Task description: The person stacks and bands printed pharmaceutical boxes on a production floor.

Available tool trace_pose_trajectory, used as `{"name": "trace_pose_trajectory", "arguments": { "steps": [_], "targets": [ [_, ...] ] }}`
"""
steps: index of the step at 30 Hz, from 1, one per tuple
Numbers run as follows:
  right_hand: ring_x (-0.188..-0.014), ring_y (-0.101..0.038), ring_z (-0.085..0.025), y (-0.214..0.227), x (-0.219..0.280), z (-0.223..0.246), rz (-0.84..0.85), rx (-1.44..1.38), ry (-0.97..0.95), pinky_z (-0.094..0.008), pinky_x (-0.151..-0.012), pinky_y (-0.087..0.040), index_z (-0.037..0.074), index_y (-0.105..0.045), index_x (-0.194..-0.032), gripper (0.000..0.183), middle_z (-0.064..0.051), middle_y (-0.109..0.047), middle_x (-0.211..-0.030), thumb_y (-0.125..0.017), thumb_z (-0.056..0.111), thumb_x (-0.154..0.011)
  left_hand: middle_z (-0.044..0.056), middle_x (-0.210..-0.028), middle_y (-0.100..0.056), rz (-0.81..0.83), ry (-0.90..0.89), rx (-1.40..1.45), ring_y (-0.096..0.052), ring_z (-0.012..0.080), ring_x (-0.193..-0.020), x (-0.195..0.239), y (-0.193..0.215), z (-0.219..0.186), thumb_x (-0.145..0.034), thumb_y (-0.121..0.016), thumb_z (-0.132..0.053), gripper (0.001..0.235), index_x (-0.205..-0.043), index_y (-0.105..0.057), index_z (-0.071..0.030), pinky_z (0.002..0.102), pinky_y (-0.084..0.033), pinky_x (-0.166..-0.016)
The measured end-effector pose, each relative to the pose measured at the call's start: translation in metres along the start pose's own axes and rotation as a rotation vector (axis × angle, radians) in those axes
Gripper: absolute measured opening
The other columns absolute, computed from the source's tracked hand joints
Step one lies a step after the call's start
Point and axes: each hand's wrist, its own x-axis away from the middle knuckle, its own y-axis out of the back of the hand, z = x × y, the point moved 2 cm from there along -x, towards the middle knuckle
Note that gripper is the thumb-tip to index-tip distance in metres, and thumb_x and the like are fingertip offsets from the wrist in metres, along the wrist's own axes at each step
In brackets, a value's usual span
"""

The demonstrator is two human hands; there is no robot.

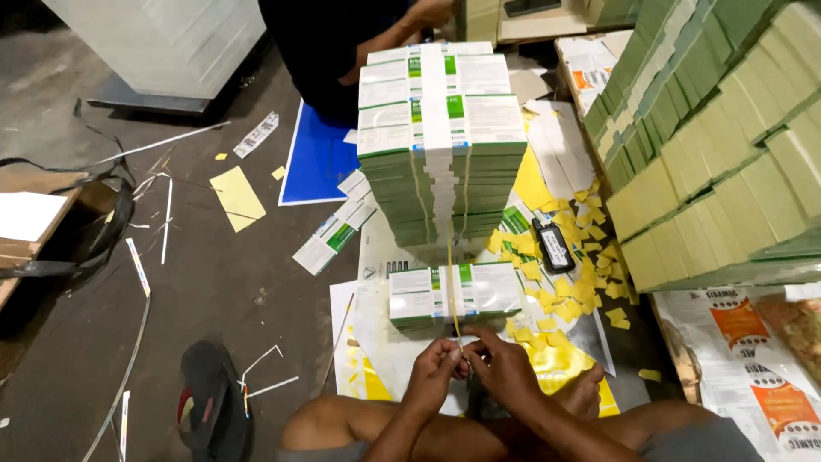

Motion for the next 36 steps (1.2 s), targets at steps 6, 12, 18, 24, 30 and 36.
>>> {"name": "trace_pose_trajectory", "arguments": {
  "steps": [6,12,18,24,30,36],
  "targets": [
    [-0.074,-0.078,-0.023,0.004,0.0,0.008,-0.007,0.051,0.116,-0.034,-0.066,-0.061,0.012,-0.064,-0.127,0.045,-0.009,-0.08,-0.086,-0.074,0.01,-0.084,0.006,-0.096,-0.072,-0.016,-0.093,-0.042,-0.067,0.0119,-0.088,0.004,-0.004,-0.012,-0.102,-0.064,-0.013,0.014,-0.104,-0.068,0.0,0.027,-0.056,-0.083],
    [-0.078,-0.077,-0.02,0.009,-0.005,0.006,-0.034,-0.018,-0.028,-0.031,-0.069,-0.059,0.01,-0.061,-0.129,0.043,-0.011,-0.079,-0.087,-0.072,0.008,-0.087,0.011,-0.101,-0.074,-0.14,-0.4,-0.464,-0.072,0.0184,-0.088,0.022,-0.028,-0.065,-0.092,-0.072,-0.005,0.013,-0.104,-0.075,0.0,0.028,-0.057,-0.078],
    [-0.084,-0.076,-0.011,0.01,-0.004,0.006,-0.016,-0.157,-0.025,-0.027,-0.071,-0.058,0.007,-0.056,-0.133,0.041,-0.008,-0.08,-0.09,-0.067,0.007,-0.093,0.013,-0.106,-0.075,-0.202,-0.503,-0.519,-0.075,0.0215,-0.094,0.026,-0.032,-0.072,-0.095,-0.071,-0.004,0.016,-0.11,-0.075,-0.001,0.03,-0.059,-0.082],
    [-0.082,-0.075,-0.014,0.006,-0.006,-0.002,-0.082,-0.164,-0.046,-0.028,-0.071,-0.059,0.006,-0.054,-0.123,0.037,-0.009,-0.077,-0.088,-0.069,0.005,-0.09,0.014,-0.104,-0.074,-0.189,-0.546,-0.665,-0.074,0.0274,-0.094,0.029,-0.036,-0.07,-0.091,-0.071,0.0,0.016,-0.106,-0.076,-0.001,0.034,-0.058,-0.083],
    [-0.082,-0.076,-0.014,0.005,-0.004,-0.011,-0.097,-0.11,-0.066,-0.029,-0.072,-0.059,0.005,-0.049,-0.118,0.036,-0.01,-0.076,-0.089,-0.069,0.003,-0.088,0.014,-0.103,-0.074,-0.171,-0.555,-0.667,-0.073,0.0283,-0.093,0.03,-0.038,-0.073,-0.091,-0.071,0.0,0.017,-0.107,-0.074,-0.001,0.034,-0.058,-0.082],
    [-0.088,-0.076,-0.014,0.007,-0.005,-0.005,-0.012,-0.271,-0.079,-0.027,-0.075,-0.06,0.004,-0.048,-0.123,0.035,-0.012,-0.08,-0.095,-0.067,0.004,-0.093,0.013,-0.103,-0.075,-0.237,-0.453,-0.551,-0.075,0.0255,-0.092,0.027,-0.034,-0.077,-0.092,-0.07,0.0,0.018,-0.109,-0.075,-0.002,0.033,-0.059,-0.082]
  ]
}}
